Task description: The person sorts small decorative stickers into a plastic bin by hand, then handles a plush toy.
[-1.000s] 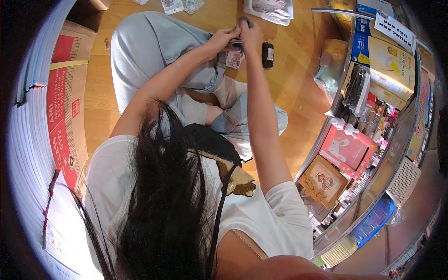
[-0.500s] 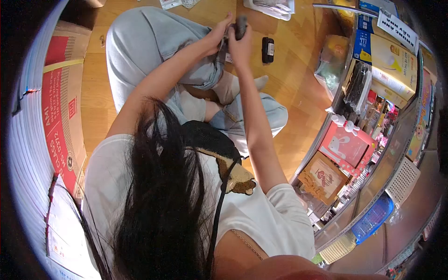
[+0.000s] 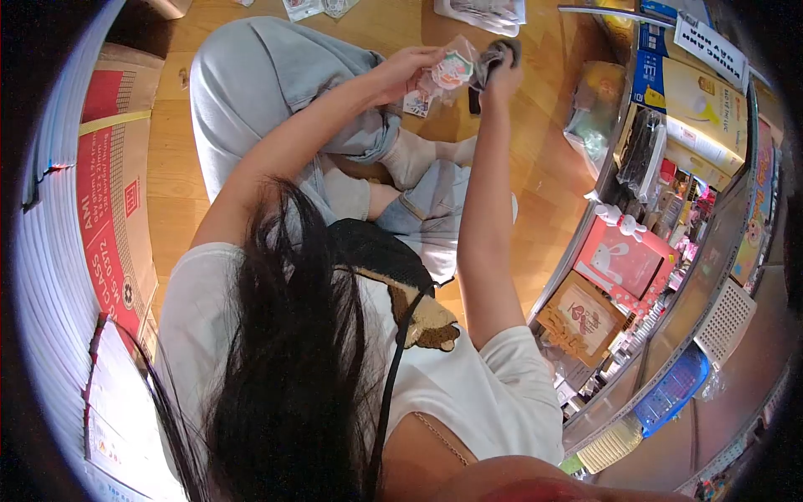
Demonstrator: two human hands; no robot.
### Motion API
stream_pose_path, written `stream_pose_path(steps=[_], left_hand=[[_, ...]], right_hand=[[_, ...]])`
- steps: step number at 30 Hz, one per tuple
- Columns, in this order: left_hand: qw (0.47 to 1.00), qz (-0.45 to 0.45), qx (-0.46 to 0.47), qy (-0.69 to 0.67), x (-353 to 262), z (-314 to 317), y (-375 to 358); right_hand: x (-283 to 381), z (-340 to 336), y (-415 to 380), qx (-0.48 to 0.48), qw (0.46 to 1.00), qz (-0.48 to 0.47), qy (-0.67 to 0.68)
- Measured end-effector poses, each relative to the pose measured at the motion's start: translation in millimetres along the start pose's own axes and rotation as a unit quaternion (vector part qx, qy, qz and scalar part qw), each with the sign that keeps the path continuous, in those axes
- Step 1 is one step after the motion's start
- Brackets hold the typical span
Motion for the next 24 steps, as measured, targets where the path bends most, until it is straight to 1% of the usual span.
stream_pose_path(steps=[1,2,3,4,7,10,11,12,13,14,16,17,20,22,23,24], left_hand=[[0.999,0.011,-0.042,-0.014,-7,3,-6],[0.998,0.018,-0.053,0.005,-5,-1,-1],[0.997,0.026,-0.065,0.024,-2,-8,7],[0.996,0.033,-0.076,0.043,0,-12,12],[0.979,0.089,-0.147,0.108,-3,-3,1],[0.975,0.194,-0.085,0.075,2,-9,7],[0.974,0.206,-0.076,0.055,6,-13,13],[0.988,0.125,-0.087,-0.016,5,-10,7],[0.99,0.044,-0.097,-0.088,-2,0,-9],[0.981,-0.039,-0.104,-0.16,-4,8,-21],[0.986,-0.065,-0.089,-0.126,-4,17,-30],[0.988,-0.078,-0.081,-0.107,-3,19,-32],[0.986,-0.041,-0.086,-0.138,7,10,-17],[0.992,-0.027,-0.09,-0.089,12,7,-14],[0.993,-0.019,-0.092,-0.065,13,4,-12],[0.992,-0.025,-0.091,-0.089,12,2,-12]], right_hand=[[4,-10,-4,-0.012,1.0,0.011,-0.002],[3,-16,-14,0.009,0.994,0.066,0.092],[14,-21,-40,0.031,0.975,0.12,0.186],[22,-22,-65,0.052,0.944,0.173,0.277],[38,-11,-116,0.079,0.967,0.047,0.238],[78,2,-167,0.057,0.966,0.064,0.243],[86,4,-172,0.057,0.978,0.031,0.2],[85,6,-169,0.042,0.984,-0.013,0.172],[81,9,-163,0.028,0.988,-0.058,0.143],[80,11,-157,0.013,0.988,-0.104,0.113],[101,11,-149,0.018,0.971,-0.238,-0.002],[109,11,-145,0.019,0.951,-0.302,-0.06],[102,27,-123,0.052,0.916,-0.383,-0.105],[104,27,-109,0.093,0.968,-0.221,-0.079],[103,29,-106,0.114,0.982,-0.137,-0.064],[101,28,-113,0.129,0.974,-0.173,-0.061]])
Point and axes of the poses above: each hand's wrist, its own y-axis towards the middle knuckle, its own z-axis out of the palm, x = y × z, the point moved 4 cm from there along y, towards the middle knuckle, and after that the axes turned 15 degrees about -x, right-handed, at the moved point
